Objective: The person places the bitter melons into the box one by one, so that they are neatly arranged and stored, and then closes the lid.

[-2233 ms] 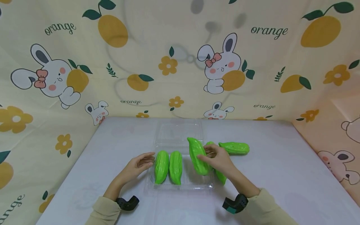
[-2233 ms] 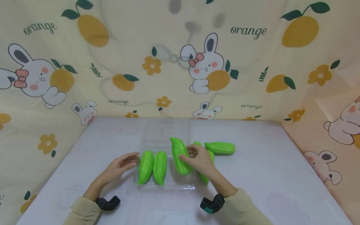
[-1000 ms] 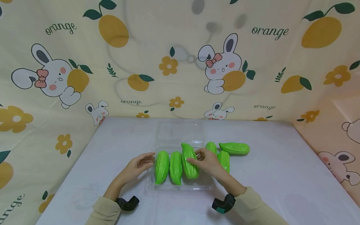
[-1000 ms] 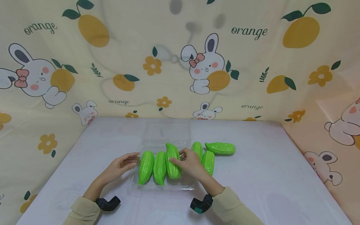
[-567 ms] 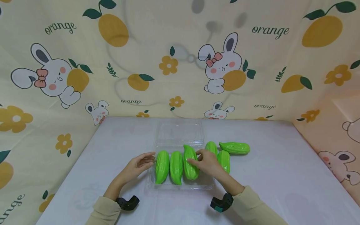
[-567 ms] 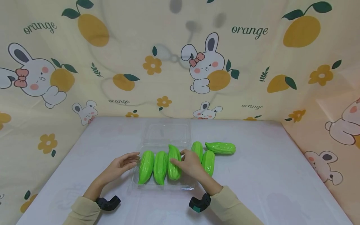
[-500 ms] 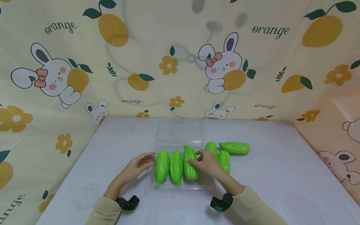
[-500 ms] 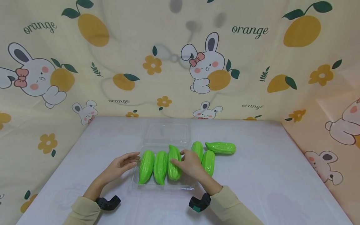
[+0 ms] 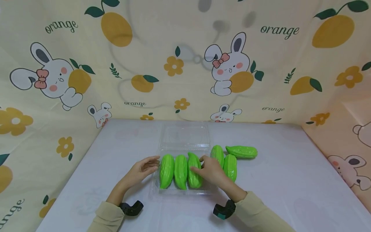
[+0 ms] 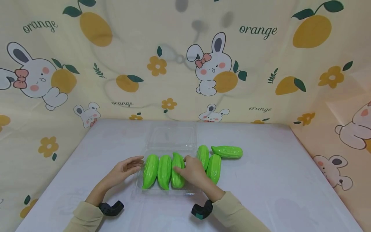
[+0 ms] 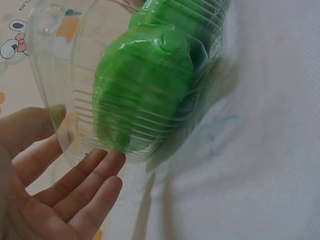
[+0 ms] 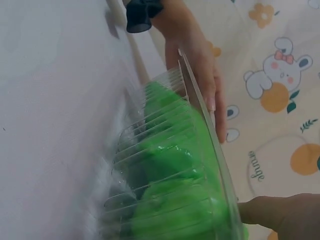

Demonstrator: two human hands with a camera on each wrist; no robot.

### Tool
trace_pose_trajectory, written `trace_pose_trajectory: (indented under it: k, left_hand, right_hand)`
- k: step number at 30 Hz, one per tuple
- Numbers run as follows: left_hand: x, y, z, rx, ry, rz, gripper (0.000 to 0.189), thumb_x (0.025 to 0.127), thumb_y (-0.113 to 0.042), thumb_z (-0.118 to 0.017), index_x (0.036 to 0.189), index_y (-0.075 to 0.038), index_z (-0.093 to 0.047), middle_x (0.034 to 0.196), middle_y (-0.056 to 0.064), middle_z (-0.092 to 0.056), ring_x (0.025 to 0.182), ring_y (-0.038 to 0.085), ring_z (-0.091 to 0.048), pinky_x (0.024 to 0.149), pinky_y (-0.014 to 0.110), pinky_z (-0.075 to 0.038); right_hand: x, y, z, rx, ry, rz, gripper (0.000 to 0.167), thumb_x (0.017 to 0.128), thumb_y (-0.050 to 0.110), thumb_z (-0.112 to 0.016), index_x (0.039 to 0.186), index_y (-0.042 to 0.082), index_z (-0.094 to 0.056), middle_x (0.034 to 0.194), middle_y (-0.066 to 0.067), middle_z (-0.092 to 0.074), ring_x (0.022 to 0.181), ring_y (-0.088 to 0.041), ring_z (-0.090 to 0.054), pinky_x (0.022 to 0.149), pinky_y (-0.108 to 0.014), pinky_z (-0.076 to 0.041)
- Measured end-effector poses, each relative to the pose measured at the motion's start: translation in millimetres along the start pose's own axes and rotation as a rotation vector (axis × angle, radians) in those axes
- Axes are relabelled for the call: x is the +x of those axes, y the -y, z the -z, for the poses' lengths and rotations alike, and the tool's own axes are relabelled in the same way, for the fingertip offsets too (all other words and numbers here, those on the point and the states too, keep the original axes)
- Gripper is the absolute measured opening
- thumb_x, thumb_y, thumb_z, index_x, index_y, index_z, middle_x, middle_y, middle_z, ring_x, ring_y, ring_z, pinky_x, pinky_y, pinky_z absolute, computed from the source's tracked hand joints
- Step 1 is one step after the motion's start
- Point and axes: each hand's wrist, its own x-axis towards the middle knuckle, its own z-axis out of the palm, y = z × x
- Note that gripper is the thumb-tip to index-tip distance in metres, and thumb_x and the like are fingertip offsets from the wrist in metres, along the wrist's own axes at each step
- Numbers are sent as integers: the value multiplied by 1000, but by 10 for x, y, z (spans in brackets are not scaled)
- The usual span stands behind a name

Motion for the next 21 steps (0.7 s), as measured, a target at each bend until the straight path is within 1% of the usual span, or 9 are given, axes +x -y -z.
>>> trace_pose_trajectory:
  k: [4, 7, 10, 15, 18, 21]
  left_hand:
    - [5, -2, 0, 0, 3, 2, 49, 98, -20, -56, 141, 2, -44, 132, 26, -57, 121, 42, -57, 96, 11, -47]
    - [3, -4, 1, 2, 0, 6, 49, 98, -20, -56, 141, 2, -44, 132, 26, -57, 121, 42, -57, 96, 11, -47]
    - [2, 0, 1, 4, 0, 11, 49, 98, -20, -56, 141, 1, -44, 132, 26, -57, 122, 41, -57, 96, 12, -47]
    - [5, 8, 0, 10, -5, 19, 49, 98, -21, -57, 141, 0, -45, 132, 25, -57, 122, 41, -57, 96, 12, -47]
    - [5, 8, 3, 11, -3, 17, 49, 98, -21, -56, 141, 0, -45, 132, 26, -57, 122, 41, -57, 96, 11, -47]
    - [6, 9, 3, 11, 2, 13, 49, 98, -20, -56, 141, 0, -44, 132, 26, -57, 121, 41, -57, 96, 11, -46]
  right_hand:
    - [-4, 7, -9, -22, 0, 15, 44, 81, 38, -76, 93, -2, -61, 83, -13, -69, 66, -14, -60, 54, -25, -49]
    - [1, 6, -9, -18, 3, 25, 42, 81, 37, -77, 86, -1, -60, 78, -11, -66, 60, -13, -54, 52, -23, -44]
    - [6, 7, -2, -2, 15, 27, 41, 81, 36, -77, 88, -2, -63, 80, -12, -68, 60, -11, -56, 54, -23, -46]
    - [1, 7, 49, 51, 65, 14, 41, 82, 27, -77, 101, -8, -66, 86, -16, -74, 61, -16, -67, 61, -28, -55]
    - [-8, 8, 85, 87, 105, -2, 38, 82, 20, -76, 103, -9, -65, 84, -16, -74, 60, -19, -69, 59, -28, -55]
    - [-28, 8, 104, 109, 116, -14, 36, 82, 17, -76, 103, -9, -64, 83, -17, -74, 60, -20, -70, 58, -26, -54]
